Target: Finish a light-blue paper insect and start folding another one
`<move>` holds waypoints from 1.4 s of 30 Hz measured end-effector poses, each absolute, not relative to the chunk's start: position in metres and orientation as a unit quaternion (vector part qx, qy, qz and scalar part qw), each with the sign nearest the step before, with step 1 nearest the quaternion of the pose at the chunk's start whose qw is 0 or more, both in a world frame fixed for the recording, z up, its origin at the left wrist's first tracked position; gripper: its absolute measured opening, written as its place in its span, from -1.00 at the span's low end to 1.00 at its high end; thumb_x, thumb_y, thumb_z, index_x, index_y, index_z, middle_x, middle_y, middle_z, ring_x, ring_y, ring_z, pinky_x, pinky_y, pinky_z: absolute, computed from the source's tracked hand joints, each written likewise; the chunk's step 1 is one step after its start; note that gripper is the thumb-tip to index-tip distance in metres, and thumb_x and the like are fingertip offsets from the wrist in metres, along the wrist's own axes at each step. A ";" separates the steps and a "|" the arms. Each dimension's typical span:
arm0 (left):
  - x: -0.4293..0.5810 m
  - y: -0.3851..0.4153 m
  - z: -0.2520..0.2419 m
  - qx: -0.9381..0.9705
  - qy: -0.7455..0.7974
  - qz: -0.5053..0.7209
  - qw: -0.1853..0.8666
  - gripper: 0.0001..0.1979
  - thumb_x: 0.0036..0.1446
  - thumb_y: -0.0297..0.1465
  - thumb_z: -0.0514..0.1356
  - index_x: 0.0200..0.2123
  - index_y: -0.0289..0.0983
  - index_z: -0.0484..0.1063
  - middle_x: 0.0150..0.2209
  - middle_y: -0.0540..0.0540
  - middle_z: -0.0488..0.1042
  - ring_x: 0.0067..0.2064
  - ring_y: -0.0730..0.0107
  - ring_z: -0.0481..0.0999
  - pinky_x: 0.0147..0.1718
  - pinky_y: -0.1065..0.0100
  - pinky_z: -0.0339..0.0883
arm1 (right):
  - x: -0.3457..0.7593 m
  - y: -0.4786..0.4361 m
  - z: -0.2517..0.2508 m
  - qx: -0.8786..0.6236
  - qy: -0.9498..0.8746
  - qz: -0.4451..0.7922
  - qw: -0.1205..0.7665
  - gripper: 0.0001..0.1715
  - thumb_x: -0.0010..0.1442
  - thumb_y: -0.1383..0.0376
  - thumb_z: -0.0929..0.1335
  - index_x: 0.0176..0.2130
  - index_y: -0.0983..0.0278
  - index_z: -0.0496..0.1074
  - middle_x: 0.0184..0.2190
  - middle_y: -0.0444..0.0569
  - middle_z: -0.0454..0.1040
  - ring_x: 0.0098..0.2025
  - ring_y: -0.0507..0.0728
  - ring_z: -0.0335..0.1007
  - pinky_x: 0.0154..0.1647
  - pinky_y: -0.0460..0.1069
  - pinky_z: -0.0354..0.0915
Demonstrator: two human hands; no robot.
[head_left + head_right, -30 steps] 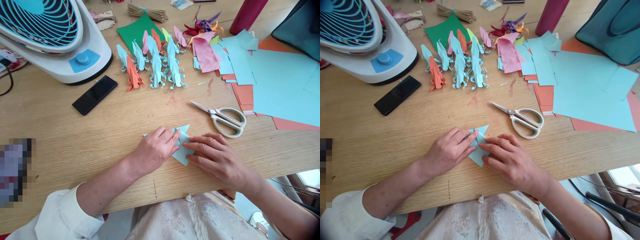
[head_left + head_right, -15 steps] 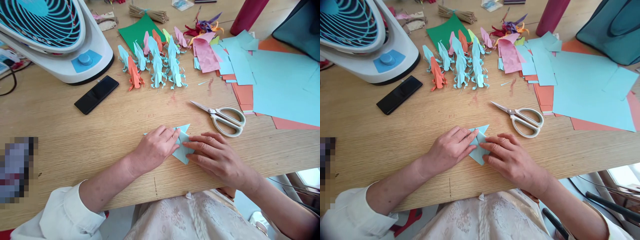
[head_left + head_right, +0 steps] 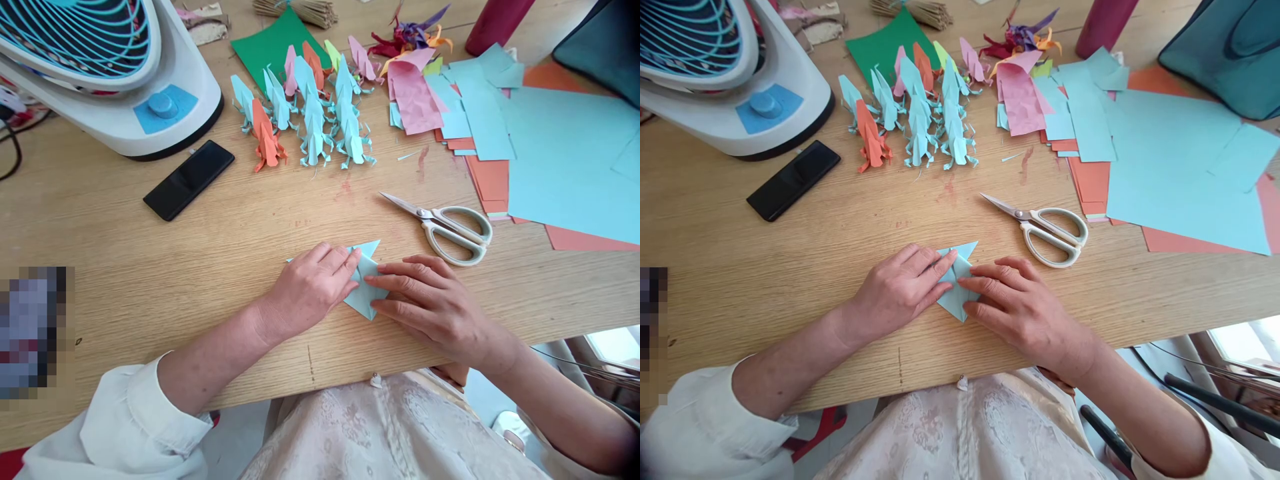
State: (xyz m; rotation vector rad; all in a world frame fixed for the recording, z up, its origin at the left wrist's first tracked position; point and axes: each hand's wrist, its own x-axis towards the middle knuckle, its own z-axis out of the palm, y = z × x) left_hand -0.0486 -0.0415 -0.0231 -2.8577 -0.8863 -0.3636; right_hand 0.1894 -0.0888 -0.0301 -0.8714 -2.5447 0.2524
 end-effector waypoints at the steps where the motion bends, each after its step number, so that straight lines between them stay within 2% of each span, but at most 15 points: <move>1: -0.049 -0.042 -0.023 -0.946 -0.293 -0.121 0.064 -0.63 0.34 -0.31 0.06 0.09 -0.42 0.38 -0.15 -0.19 0.52 -0.17 0.25 0.45 -0.16 0.26 0.39 | 0.189 -0.089 -0.030 -0.316 -0.919 0.093 0.218 -0.78 0.35 0.42 0.26 -0.12 0.26 0.48 0.11 0.05 0.47 0.19 0.22 0.29 0.14 0.22 0.18; 16: -0.049 -0.044 -0.024 -0.945 -0.304 -0.112 0.048 -0.61 0.35 -0.31 0.04 0.13 -0.41 0.33 -0.14 -0.15 0.52 -0.18 0.29 0.45 -0.21 0.29 0.38 | 0.182 -0.092 -0.028 -0.320 -0.916 0.082 0.227 -0.83 0.33 0.39 0.29 -0.17 0.27 0.49 0.04 0.05 0.53 0.19 0.23 0.28 0.20 0.26 0.11; 22: -0.049 -0.046 -0.025 -0.943 -0.309 -0.112 0.059 -0.60 0.36 -0.29 0.04 0.13 -0.41 0.33 -0.14 -0.16 0.51 -0.16 0.28 0.46 -0.20 0.29 0.37 | 0.180 -0.095 -0.032 -0.322 -0.915 0.065 0.234 -0.83 0.33 0.39 0.27 -0.17 0.28 0.47 0.08 0.08 0.50 0.22 0.23 0.25 0.15 0.22 0.09; 29: -0.048 -0.053 -0.022 -0.944 -0.309 -0.075 0.091 -0.62 0.37 -0.29 0.02 0.18 -0.28 0.30 -0.14 -0.12 0.51 -0.17 0.29 0.46 -0.25 0.29 0.36 | 0.177 -0.095 -0.031 -0.324 -0.910 0.062 0.253 -0.83 0.31 0.44 0.28 -0.26 0.28 0.45 0.09 0.05 0.49 0.16 0.20 0.29 0.11 0.17 0.08; 32: -0.047 -0.056 -0.020 -0.939 -0.322 -0.066 0.101 -0.61 0.36 -0.27 0.04 0.18 -0.26 0.30 -0.07 -0.12 0.50 -0.15 0.30 0.45 -0.27 0.29 0.36 | 0.177 -0.095 -0.031 -0.323 -0.910 0.060 0.253 -0.83 0.32 0.43 0.27 -0.27 0.27 0.45 0.09 0.04 0.50 0.13 0.19 0.31 0.09 0.16 0.08; 36: -0.046 -0.060 -0.019 -0.939 -0.317 -0.045 0.126 -0.58 0.34 -0.25 0.05 0.19 -0.29 0.28 0.13 -0.18 0.41 -0.12 0.28 0.42 -0.31 0.29 0.37 | 0.176 -0.095 -0.031 -0.325 -0.909 0.059 0.256 -0.83 0.33 0.39 0.27 -0.23 0.26 0.46 0.05 0.00 0.53 0.06 0.19 0.32 0.05 0.15 0.07; 42: -0.045 -0.065 -0.017 -0.942 -0.308 -0.036 0.131 -0.54 0.33 -0.22 0.07 0.21 -0.29 0.28 0.26 -0.14 0.31 -0.06 0.24 0.42 -0.20 0.25 0.38 | 0.178 -0.096 -0.029 -0.331 -0.913 0.049 0.235 -0.83 0.34 0.38 0.27 -0.26 0.26 0.45 0.04 -0.02 0.52 -0.04 0.17 0.31 -0.04 0.13 0.07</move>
